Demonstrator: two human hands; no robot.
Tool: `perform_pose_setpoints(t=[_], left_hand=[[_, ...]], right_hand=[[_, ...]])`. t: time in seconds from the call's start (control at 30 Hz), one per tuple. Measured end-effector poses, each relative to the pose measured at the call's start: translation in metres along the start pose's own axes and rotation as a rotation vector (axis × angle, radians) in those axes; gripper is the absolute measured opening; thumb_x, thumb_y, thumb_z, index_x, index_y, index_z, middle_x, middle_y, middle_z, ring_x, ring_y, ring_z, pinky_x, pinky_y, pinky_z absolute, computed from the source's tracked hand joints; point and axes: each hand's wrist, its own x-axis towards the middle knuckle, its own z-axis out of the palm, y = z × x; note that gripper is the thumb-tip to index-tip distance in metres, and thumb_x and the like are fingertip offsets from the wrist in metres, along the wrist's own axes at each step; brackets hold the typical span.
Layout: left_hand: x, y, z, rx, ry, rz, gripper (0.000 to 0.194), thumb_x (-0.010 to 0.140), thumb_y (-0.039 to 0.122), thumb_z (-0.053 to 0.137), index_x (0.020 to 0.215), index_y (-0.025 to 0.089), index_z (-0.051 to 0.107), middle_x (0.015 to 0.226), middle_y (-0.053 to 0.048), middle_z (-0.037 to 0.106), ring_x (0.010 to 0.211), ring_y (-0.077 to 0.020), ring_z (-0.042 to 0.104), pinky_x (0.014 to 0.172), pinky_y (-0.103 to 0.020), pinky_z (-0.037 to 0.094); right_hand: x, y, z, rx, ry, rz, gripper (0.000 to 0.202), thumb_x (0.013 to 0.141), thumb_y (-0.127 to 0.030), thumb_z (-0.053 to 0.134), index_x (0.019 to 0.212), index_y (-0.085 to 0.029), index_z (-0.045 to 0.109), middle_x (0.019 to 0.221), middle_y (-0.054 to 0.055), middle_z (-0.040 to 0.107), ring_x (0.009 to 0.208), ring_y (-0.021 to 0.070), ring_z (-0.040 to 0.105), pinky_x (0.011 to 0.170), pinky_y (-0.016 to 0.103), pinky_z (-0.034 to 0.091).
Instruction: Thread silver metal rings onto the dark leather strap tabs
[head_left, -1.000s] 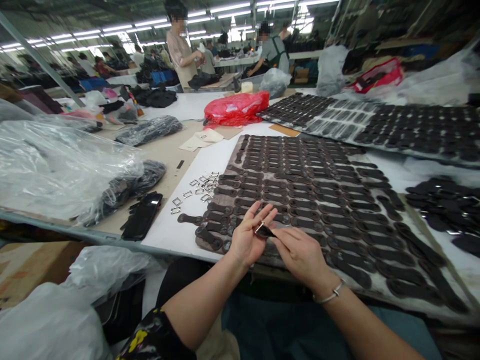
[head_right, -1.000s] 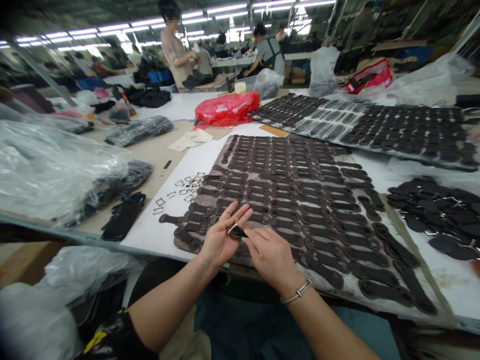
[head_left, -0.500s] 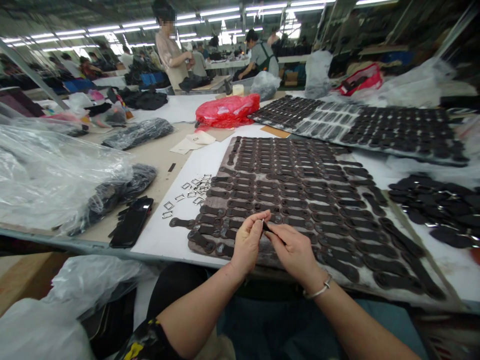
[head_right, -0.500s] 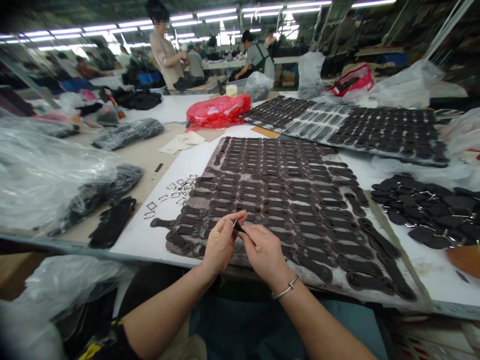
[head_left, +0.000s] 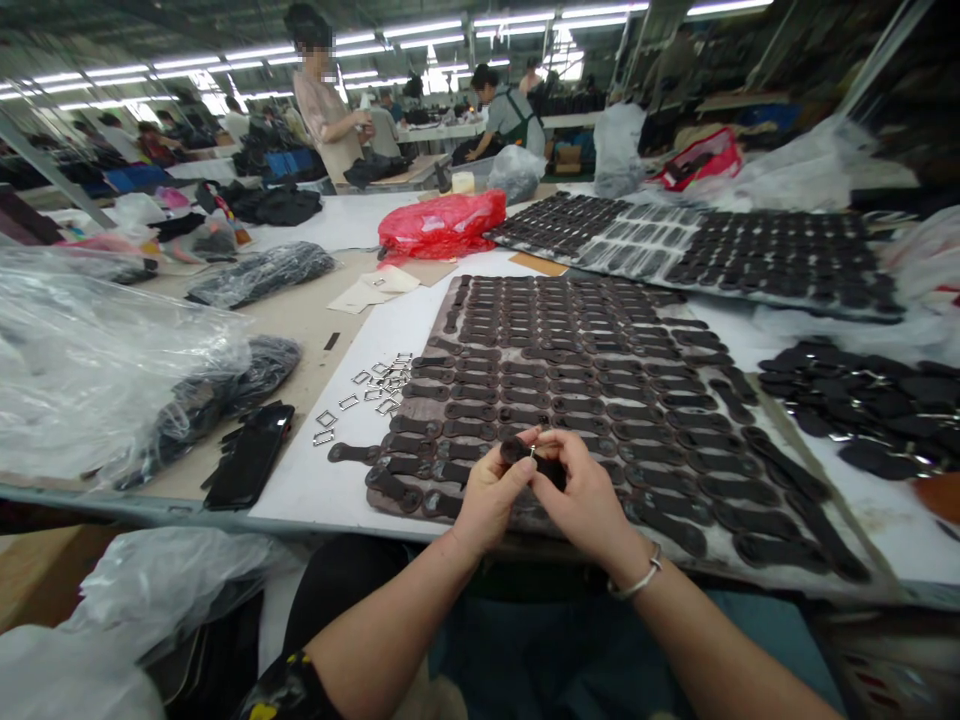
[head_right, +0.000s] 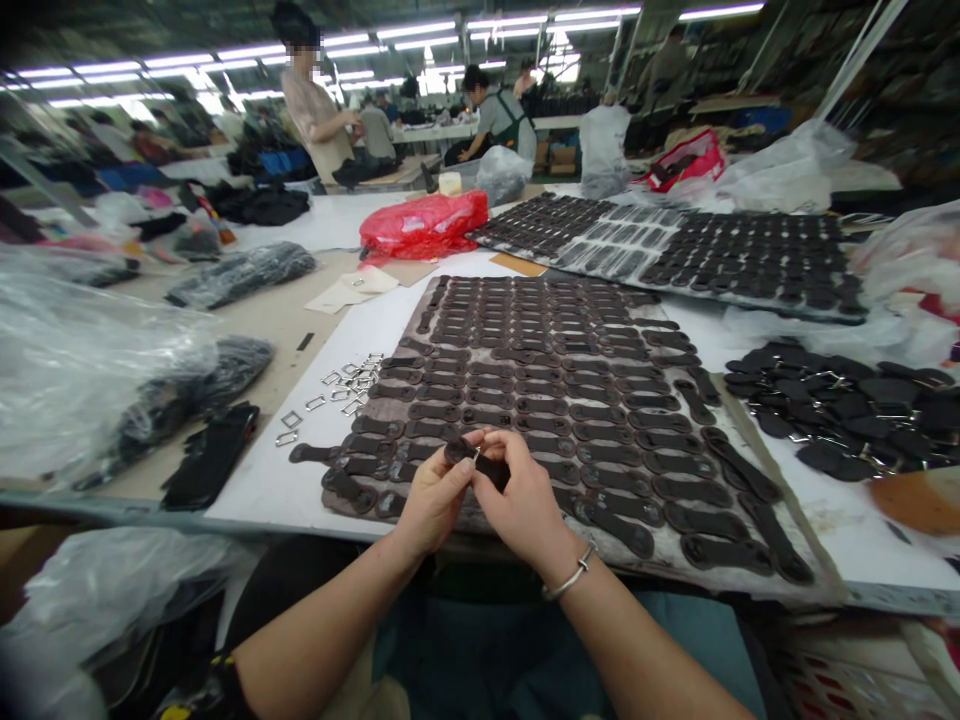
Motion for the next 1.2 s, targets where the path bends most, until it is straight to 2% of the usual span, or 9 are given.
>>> perform_pose_setpoints(t=[0.13,0.27,0.47,0.63,0.73,0.83,0.93,1.07,1.2], left_hand=[[0.001,0.001,-0.002,-0.002,-0.051,-0.084,0.041,0.075,0.024,0.068,0.115,0.018,0.063,0.123,-0.009,0.061,0.119,-0.0254,0.050,0.107,-0.039,0.029],[0.001,0.000,0.000,-0.010,-0.050,-0.130,0.040,0.070,0.023,0.072,0.109,0.018,0.066,0.111,-0.008,0.067,0.110,-0.0243,0.056,0.103,-0.038,0.032],[0.005,0.015,-0.005,-0.074,-0.109,-0.222,0.040,0.063,0.011,0.072,0.103,0.016,0.069,0.096,-0.007,0.069,0.091,-0.0198,0.061,0.088,-0.032,0.042],[0.006,0.018,-0.004,-0.186,-0.049,-0.321,0.027,0.068,0.016,0.070,0.095,0.016,0.068,0.090,-0.005,0.068,0.078,-0.0145,0.061,0.074,-0.027,0.048],[0.005,0.016,-0.003,-0.167,-0.051,-0.338,0.033,0.064,0.017,0.075,0.096,0.018,0.065,0.086,-0.003,0.065,0.072,-0.0122,0.059,0.066,-0.024,0.048],[0.005,0.014,-0.003,-0.107,-0.050,-0.353,0.028,0.062,0.016,0.075,0.088,0.016,0.064,0.076,-0.001,0.062,0.062,-0.0091,0.056,0.059,-0.020,0.045],[0.005,0.014,-0.003,-0.071,-0.015,-0.329,0.025,0.061,0.017,0.075,0.084,0.014,0.064,0.073,-0.001,0.061,0.061,-0.0086,0.054,0.058,-0.020,0.043],[0.006,0.009,-0.002,-0.054,0.101,-0.173,0.026,0.058,0.019,0.076,0.079,0.015,0.062,0.071,0.000,0.059,0.061,-0.0087,0.052,0.059,-0.019,0.041],[0.006,-0.001,0.000,-0.013,0.193,-0.036,0.027,0.060,0.023,0.076,0.079,0.017,0.057,0.075,0.001,0.059,0.065,-0.0098,0.053,0.062,-0.020,0.041]], right_hand=[[-0.001,0.001,-0.005,0.093,-0.031,0.008,0.061,0.078,-0.015,0.054,0.133,-0.020,0.030,0.090,0.003,0.061,0.084,0.0181,0.060,0.079,0.032,0.049],[0.000,0.006,-0.008,0.090,-0.029,-0.015,0.078,0.072,-0.010,0.053,0.141,-0.019,0.019,0.098,0.005,0.055,0.089,0.0194,0.057,0.084,0.036,0.047],[0.003,0.004,-0.020,0.049,-0.123,-0.066,0.088,0.071,-0.008,0.051,0.146,-0.021,0.007,0.102,0.006,0.050,0.077,0.0162,0.056,0.074,0.033,0.049],[0.003,0.002,-0.026,0.004,-0.184,-0.129,0.093,0.067,-0.005,0.049,0.147,-0.020,0.003,0.108,0.008,0.049,0.085,0.0177,0.057,0.081,0.035,0.048],[0.003,0.001,-0.026,-0.034,-0.206,-0.148,0.094,0.065,-0.004,0.048,0.147,-0.020,0.003,0.111,0.009,0.050,0.090,0.0189,0.056,0.086,0.037,0.047],[0.002,0.002,-0.025,-0.035,-0.197,-0.156,0.096,0.064,-0.004,0.050,0.147,-0.022,0.004,0.114,0.010,0.050,0.089,0.0184,0.057,0.087,0.037,0.047],[0.003,0.007,-0.023,-0.003,-0.167,-0.081,0.097,0.066,-0.007,0.054,0.147,-0.025,0.003,0.119,0.011,0.048,0.090,0.0188,0.059,0.082,0.037,0.050],[0.004,0.014,-0.022,0.202,-0.216,0.119,0.093,0.075,-0.017,0.060,0.147,-0.026,0.002,0.115,0.011,0.053,0.090,0.0186,0.063,0.078,0.036,0.055],[0.002,0.009,-0.023,0.240,-0.284,0.079,0.101,0.071,-0.020,0.069,0.147,-0.026,0.003,0.124,0.012,0.049,0.110,0.0225,0.055,0.093,0.040,0.048]])
